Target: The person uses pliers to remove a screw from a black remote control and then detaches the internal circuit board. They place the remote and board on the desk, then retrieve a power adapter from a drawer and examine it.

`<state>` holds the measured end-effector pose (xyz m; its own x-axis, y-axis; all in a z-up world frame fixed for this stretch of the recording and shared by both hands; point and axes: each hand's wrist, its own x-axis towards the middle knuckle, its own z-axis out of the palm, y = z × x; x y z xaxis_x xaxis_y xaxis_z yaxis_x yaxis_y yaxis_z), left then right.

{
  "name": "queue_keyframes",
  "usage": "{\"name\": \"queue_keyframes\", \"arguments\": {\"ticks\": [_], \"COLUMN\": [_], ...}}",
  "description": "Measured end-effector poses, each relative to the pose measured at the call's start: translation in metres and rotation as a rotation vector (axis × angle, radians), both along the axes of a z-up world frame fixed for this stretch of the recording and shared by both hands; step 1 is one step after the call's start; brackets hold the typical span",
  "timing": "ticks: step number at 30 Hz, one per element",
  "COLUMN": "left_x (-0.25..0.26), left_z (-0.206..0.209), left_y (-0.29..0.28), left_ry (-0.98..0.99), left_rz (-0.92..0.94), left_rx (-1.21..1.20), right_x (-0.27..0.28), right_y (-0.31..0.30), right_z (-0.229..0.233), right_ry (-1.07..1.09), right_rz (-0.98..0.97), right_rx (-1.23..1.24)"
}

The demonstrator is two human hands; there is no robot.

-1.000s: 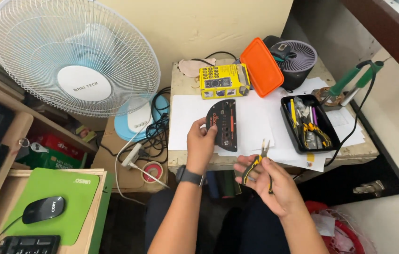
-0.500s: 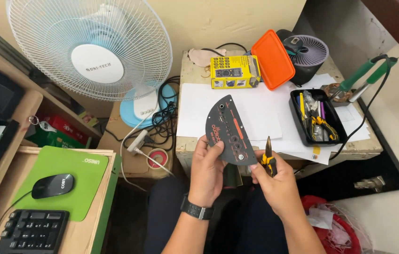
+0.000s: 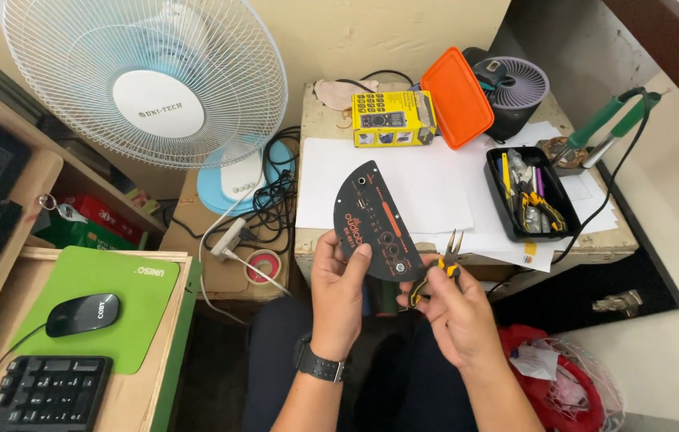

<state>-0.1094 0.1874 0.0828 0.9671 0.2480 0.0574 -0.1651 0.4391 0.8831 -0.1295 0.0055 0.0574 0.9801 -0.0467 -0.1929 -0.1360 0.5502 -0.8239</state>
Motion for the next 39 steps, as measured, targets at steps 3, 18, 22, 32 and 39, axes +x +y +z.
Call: {"name": "queue_keyframes", "arguments": {"ticks": [3, 18, 22, 32, 39], "left_x": [-0.008, 0.005, -0.004, -0.021, -0.026], "left_z": [0.010, 0.014, 0.020, 0.017, 0.019], "left_y": [-0.001, -0.001, -0.003, -0.013, -0.020], "left_ry": [-0.065, 0.117, 0.120, -0.137, -0.137], "left_rz": [-0.037, -0.044, 0.095, 0.065, 0.083], "left_rx": [0.017, -0.776, -0.728, -0.658, -0.625], "right_x": [0.003, -0.029, -0.038, -0.039, -0.042], "right_y": [0.013, 0.009, 0.009, 0.009, 0.009], "right_z": [0.012, 0.033, 0.040, 0.041, 0.044], "right_ry": [0.114, -0.448, -0.750, -0.742, -0.767], "right_rz": [-0.048, 0.205, 0.091, 0.005, -0.010], "right_rx": [-0.013, -1.365, -1.641, -1.760, -1.769]}}
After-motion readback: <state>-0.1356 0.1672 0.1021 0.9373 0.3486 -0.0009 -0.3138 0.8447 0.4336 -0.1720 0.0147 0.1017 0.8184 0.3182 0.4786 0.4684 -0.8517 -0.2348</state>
